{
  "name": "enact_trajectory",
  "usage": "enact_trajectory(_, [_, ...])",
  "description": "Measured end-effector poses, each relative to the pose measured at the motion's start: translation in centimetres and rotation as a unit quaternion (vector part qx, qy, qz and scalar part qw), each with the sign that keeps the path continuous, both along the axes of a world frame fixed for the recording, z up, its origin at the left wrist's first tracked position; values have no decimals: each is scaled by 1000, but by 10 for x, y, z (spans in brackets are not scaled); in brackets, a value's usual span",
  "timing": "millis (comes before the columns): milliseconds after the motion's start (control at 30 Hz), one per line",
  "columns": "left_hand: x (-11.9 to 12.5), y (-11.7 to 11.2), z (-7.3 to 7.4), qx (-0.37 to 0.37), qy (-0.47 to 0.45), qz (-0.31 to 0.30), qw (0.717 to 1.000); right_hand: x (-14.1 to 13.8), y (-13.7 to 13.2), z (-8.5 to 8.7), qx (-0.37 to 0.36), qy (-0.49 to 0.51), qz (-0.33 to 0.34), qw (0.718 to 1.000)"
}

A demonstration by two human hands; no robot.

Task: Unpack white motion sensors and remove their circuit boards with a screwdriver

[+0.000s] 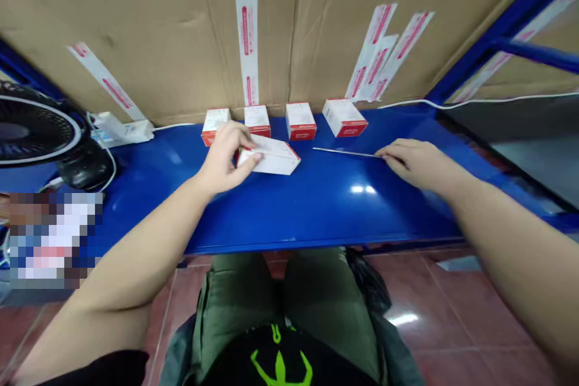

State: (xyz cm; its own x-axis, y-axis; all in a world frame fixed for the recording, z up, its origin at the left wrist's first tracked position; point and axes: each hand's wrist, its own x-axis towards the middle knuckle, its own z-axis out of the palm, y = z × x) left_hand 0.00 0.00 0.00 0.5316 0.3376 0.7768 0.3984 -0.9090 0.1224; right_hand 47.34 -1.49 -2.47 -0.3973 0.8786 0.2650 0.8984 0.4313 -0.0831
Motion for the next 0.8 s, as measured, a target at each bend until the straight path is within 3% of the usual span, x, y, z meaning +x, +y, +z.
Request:
enact_trajectory(133, [5, -4, -3, -92, 62, 25, 994, -9, 5, 3, 32, -1, -31, 999])
enact_trajectory(267, [0, -5, 0, -161, 151, -12, 975, -54, 10, 10, 32, 46, 18, 998])
enact_trajectory(400, [-6, -3, 6, -197, 175, -48, 963, -124, 10, 32, -116, 98, 155, 976])
enact_trajectory(567, [-8, -4, 11, -268, 118, -91, 952, -184, 21, 57, -236, 114, 167, 951])
enact_trajectory(667, [-4, -9, 12, -361, 80, -129, 920, -197, 32, 48, -256, 178, 177, 933])
enact_trajectory(800, [3, -17, 13, -481, 82, -207, 848, -202, 36, 19, -212, 267, 212, 916])
